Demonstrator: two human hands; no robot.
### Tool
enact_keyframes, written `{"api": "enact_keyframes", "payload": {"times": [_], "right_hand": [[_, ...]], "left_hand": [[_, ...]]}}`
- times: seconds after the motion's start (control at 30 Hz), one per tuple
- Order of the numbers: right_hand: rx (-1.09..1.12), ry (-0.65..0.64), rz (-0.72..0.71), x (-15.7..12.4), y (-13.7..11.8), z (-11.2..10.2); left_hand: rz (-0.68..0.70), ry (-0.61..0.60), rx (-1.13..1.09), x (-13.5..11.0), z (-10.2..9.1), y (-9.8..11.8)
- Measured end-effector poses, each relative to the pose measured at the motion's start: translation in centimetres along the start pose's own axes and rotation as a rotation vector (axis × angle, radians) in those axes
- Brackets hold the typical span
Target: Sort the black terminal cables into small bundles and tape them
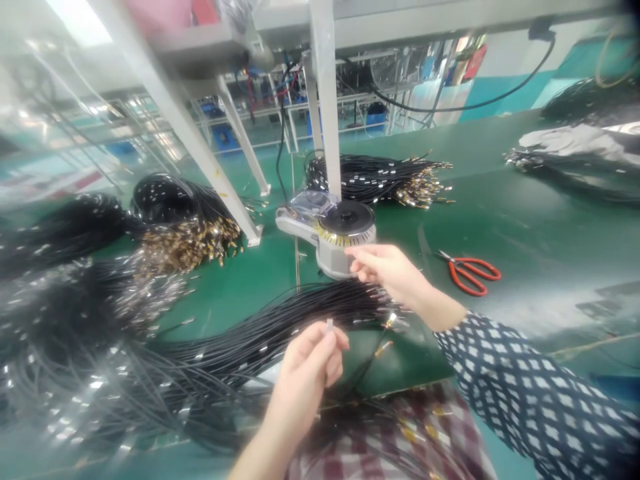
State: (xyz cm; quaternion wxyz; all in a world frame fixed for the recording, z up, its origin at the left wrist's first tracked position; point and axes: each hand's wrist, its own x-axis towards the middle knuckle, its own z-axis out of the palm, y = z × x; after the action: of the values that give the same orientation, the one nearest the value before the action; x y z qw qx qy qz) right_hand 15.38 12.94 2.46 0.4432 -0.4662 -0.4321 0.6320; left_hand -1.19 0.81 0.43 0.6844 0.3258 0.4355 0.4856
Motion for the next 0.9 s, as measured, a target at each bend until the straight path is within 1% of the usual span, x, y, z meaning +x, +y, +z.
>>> {"api": "enact_keyframes", "payload": {"times": [0.1, 0.17, 0.23, 0.3, 0.33, 0.4, 0.47, 0.5, 0.53, 0.7, 0.77, 0.83, 0.9], "right_hand": [[0.03, 0.029, 0.006, 1.9, -0.2, 0.8], [0.038, 0.041, -0.01, 2.2, -0.6, 1.2], [0.032, 0.042, -0.037, 1.4, -1.0, 1.7], [-0.002, -0.018, -0.059, -0.3, -1.4, 2.0], [-0.027, -0.076, -0.068, -1.3, -1.6, 2.1], [-0.183, -0.365, -0.059, -3.3, -1.7, 2.1], [-0.327, -0.575, -0.011, -4.7, -1.7, 1.8], [-0.39, -0.628, -0.002, -5.2, -1.7, 1.7], [-0.449, -0.651, -0.008, -5.5, -1.7, 1.5], [-0.748, -0.631, -0.165, -6.3, -1.9, 1.3], [-0.836, -0.626, -0.219, -6.5, -1.9, 1.3], [-0.886, -0.61, -0.213, -6.5, -1.8, 1.3], [-0.894, -0.547, -0.174, -6.6, -1.6, 1.2]], "left_hand": [[0.073, 0.023, 0.109, 0.0, -0.4, -0.1], [0.157, 0.071, 0.242, -0.1, -0.8, 0.0], [0.225, 0.14, 0.365, -0.2, -1.1, 0.2], [0.233, 0.175, 0.416, -0.4, -1.4, 0.5], [0.217, 0.173, 0.411, -0.5, -1.5, 0.6], [0.179, 0.15, 0.359, -0.7, -1.6, 0.8], [0.154, 0.133, 0.298, -0.8, -1.6, 1.0], [0.145, 0.132, 0.276, -0.8, -1.5, 1.0], [0.135, 0.129, 0.258, -0.8, -1.4, 1.1], [0.115, 0.078, 0.228, -0.6, -0.6, 1.1], [0.123, 0.084, 0.244, -0.5, -0.4, 1.0], [0.126, 0.116, 0.265, -0.6, -0.3, 0.8], [0.109, 0.156, 0.254, -0.6, -0.2, 0.7]]}}
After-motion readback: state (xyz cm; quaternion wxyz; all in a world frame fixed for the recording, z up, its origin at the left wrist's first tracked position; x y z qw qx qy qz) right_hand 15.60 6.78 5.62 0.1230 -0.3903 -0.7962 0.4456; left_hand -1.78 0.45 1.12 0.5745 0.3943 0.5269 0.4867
